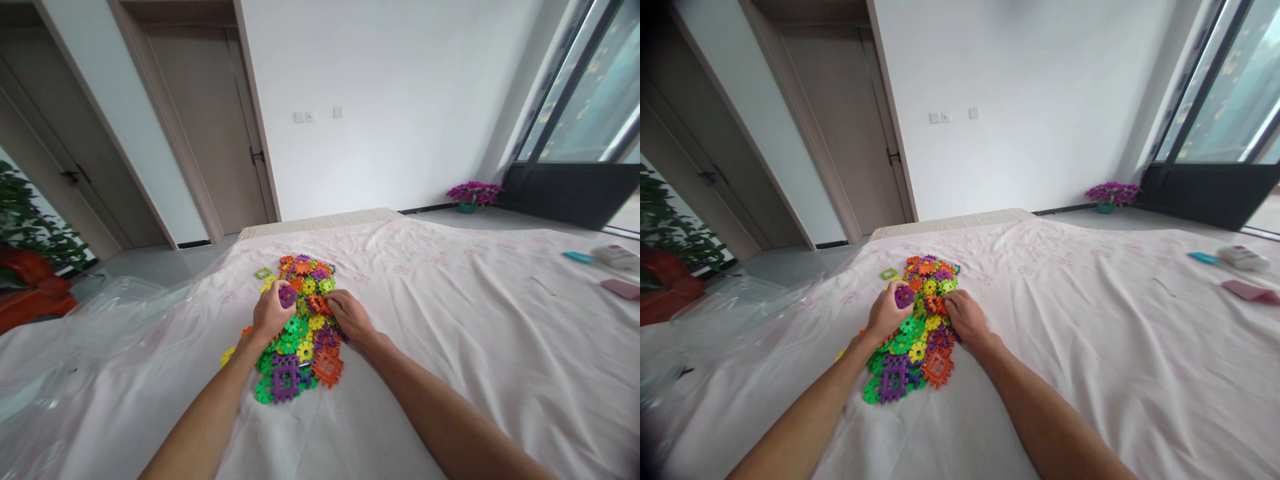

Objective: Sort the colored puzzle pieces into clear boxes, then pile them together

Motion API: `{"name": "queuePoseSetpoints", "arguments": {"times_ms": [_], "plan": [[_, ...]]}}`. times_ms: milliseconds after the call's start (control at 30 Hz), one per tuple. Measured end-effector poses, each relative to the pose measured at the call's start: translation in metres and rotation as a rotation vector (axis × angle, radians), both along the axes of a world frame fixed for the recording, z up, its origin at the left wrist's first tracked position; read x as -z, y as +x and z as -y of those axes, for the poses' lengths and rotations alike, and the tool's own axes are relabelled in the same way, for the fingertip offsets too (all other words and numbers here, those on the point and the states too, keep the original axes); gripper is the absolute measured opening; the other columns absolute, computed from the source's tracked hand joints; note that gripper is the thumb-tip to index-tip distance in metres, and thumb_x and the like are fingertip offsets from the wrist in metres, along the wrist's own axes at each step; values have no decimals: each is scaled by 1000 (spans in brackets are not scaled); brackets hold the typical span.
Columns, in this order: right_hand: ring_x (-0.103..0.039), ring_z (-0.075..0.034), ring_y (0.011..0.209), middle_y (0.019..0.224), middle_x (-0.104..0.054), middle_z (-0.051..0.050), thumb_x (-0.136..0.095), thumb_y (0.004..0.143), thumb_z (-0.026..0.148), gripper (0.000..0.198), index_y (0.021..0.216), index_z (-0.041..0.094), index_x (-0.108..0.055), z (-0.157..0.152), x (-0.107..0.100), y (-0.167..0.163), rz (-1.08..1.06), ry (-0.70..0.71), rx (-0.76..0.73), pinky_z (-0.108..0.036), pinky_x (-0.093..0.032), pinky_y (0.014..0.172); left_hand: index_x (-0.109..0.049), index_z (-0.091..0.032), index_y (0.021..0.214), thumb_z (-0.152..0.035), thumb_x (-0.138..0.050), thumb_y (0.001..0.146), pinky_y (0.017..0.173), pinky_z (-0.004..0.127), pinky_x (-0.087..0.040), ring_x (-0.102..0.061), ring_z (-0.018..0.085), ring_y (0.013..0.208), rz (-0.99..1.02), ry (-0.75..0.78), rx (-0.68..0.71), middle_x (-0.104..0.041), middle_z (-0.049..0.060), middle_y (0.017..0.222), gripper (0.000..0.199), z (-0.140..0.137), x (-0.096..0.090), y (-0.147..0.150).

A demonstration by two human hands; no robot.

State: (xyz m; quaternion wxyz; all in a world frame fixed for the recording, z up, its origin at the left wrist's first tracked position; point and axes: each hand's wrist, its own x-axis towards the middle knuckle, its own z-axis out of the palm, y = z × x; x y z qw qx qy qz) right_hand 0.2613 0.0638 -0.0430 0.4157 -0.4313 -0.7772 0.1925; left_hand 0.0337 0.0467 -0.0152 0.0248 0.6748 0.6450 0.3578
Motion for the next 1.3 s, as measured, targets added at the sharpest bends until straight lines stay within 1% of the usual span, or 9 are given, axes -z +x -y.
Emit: {"name": "queuePoseSetpoints", "arguments": {"times_ms": [200,467,600,700,867,933,1033,1100,1300], "plan": [[-60,-19,103,110,-67,-6,-45,95,30,28,103,23,-71,0,1,1,-9,-4,5,-33,-46,95,-50,-26,116,-25,-65,73,80,27,-52,-66,16,85,257,102,54,-67,0,102,46,4,-7,-5],[-60,-19,102,111,-67,-6,-47,94,28,26,104,24,-71,1,0,1,-3,-9,1,-34,-46,94,-54,-25,118,-35,-65,78,89,30,-51,-66,18,96,334,2,161,-67,1,110,43,5,-12,-12],[-60,-19,102,111,-67,-6,-48,93,27,26,104,24,-71,0,1,1,3,-3,-2,-34,-46,94,-54,-24,122,-41,-58,85,95,33,-49,-64,19,105,287,-62,209,-66,3,117,41,6,-8,-9],[-60,-19,103,111,-67,-6,-48,93,26,26,104,24,-71,0,0,1,4,4,-4,-34,-47,94,-52,-24,127,-42,-54,88,104,35,-44,-57,20,119,212,-125,260,-61,5,129,42,5,-3,-6],[-60,-20,103,112,-67,-6,-49,92,25,25,103,24,-72,1,0,1,-7,2,-5,-34,-47,94,-46,-24,137,-47,-68,77,112,38,-36,-42,26,136,-65,-150,294,-48,9,145,68,7,5,-1],[-60,-20,103,113,-67,-6,-50,92,25,25,103,24,-72,1,0,2,-5,-2,-1,-34,-47,94,-49,-24,135,-42,-70,75,110,37,-38,-44,26,134,-129,-138,273,-49,8,143,66,7,6,1],[-60,-19,103,113,-66,-6,-50,92,26,24,103,24,-72,2,0,1,4,-9,8,-33,-47,94,-56,-26,123,-24,-62,78,105,34,-43,-53,22,123,-127,-91,217,-57,5,131,45,6,9,3],[-60,-19,103,113,-66,-6,-50,92,26,24,103,24,-72,2,-1,1,12,-10,6,-33,-47,94,-58,-25,114,-16,-58,77,100,31,-46,-58,20,115,-102,-61,187,-61,4,120,38,6,10,3],[-60,-19,103,111,-67,-7,-50,92,24,24,102,22,-72,2,-2,2,7,11,-10,-32,-46,94,-59,-24,100,-13,-59,73,93,31,-49,-62,20,101,-51,23,144,-64,3,104,29,6,13,2]]}}
